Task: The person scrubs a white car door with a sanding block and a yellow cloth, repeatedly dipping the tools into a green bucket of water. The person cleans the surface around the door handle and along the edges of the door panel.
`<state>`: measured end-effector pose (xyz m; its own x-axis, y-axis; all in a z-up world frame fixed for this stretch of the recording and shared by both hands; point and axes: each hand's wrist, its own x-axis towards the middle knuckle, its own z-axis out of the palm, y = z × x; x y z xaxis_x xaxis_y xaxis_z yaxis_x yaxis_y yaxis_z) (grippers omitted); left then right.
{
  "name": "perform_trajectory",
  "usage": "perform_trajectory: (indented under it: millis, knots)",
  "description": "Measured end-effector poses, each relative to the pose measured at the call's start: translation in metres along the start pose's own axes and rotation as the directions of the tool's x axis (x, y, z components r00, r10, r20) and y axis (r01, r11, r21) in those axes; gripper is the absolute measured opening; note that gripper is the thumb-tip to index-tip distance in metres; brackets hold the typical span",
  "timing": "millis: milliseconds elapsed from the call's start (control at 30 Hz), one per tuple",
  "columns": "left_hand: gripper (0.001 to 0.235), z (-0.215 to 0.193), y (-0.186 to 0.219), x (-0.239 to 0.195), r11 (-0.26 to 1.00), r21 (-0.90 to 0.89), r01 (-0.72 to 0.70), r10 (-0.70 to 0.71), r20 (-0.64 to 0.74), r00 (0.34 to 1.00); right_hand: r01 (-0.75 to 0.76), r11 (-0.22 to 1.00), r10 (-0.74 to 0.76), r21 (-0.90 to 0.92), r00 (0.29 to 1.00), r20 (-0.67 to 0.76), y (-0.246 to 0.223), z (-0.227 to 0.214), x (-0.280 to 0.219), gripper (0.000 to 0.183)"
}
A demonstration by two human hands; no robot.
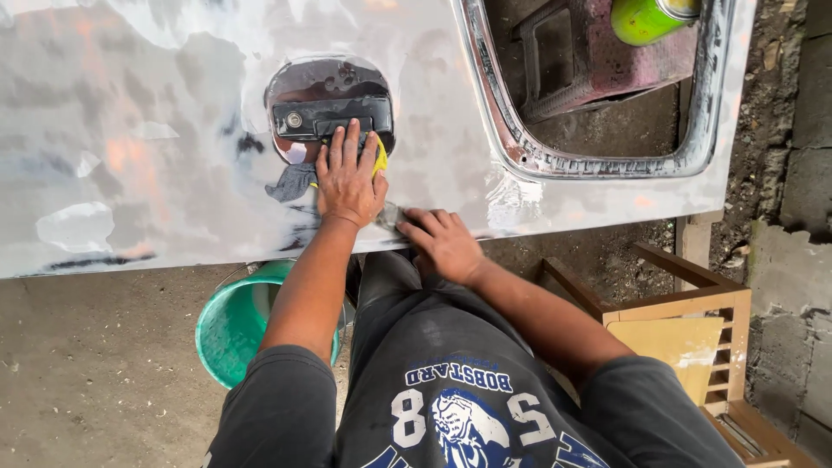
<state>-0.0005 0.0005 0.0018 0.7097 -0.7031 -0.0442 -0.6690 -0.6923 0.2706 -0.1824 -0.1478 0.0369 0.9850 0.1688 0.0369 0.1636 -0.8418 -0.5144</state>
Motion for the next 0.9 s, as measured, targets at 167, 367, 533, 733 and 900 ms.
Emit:
perform_trajectory:
  millis: [167, 367, 533, 733, 900]
  knots:
    - [0.067, 0.009, 0.016, -0.009, 1.0, -0.015, 0.026, -0.027, -0.035, 0.999, -0.336, 0.94, 0.327, -0.063, 0.938, -0.117, 0.103, -0.002, -0.071, 0.05]
    - [0.068, 0.02, 0.056, -0.07, 0.999, -0.025, -0.026, 0.026, 0.011, 1.0, -0.728, 0.685, 0.656, -0.022, 0.629, -0.417, 0.113, -0.006, -0.084, 0.043]
    - [0.062, 0.013, 0.036, -0.091, 0.969, -0.081, -0.235, 0.245, 0.137, 0.96, -0.739, 0.673, 0.679, 0.032, 0.6, -0.424, 0.07, 0.016, -0.054, 0.042]
    - [0.065, 0.003, -0.006, -0.109, 0.999, -0.013, 0.036, -0.036, 0.033, 0.999, -0.363, 0.931, 0.352, -0.027, 0.918, -0.183, 0.0, 0.009, -0.026, 0.051]
    - [0.073, 0.01, 0.024, -0.102, 0.959, -0.023, 0.281, -0.282, -0.088, 0.955, -0.31, 0.95, 0.308, -0.022, 0.949, -0.065, 0.018, -0.01, -0.049, 0.048]
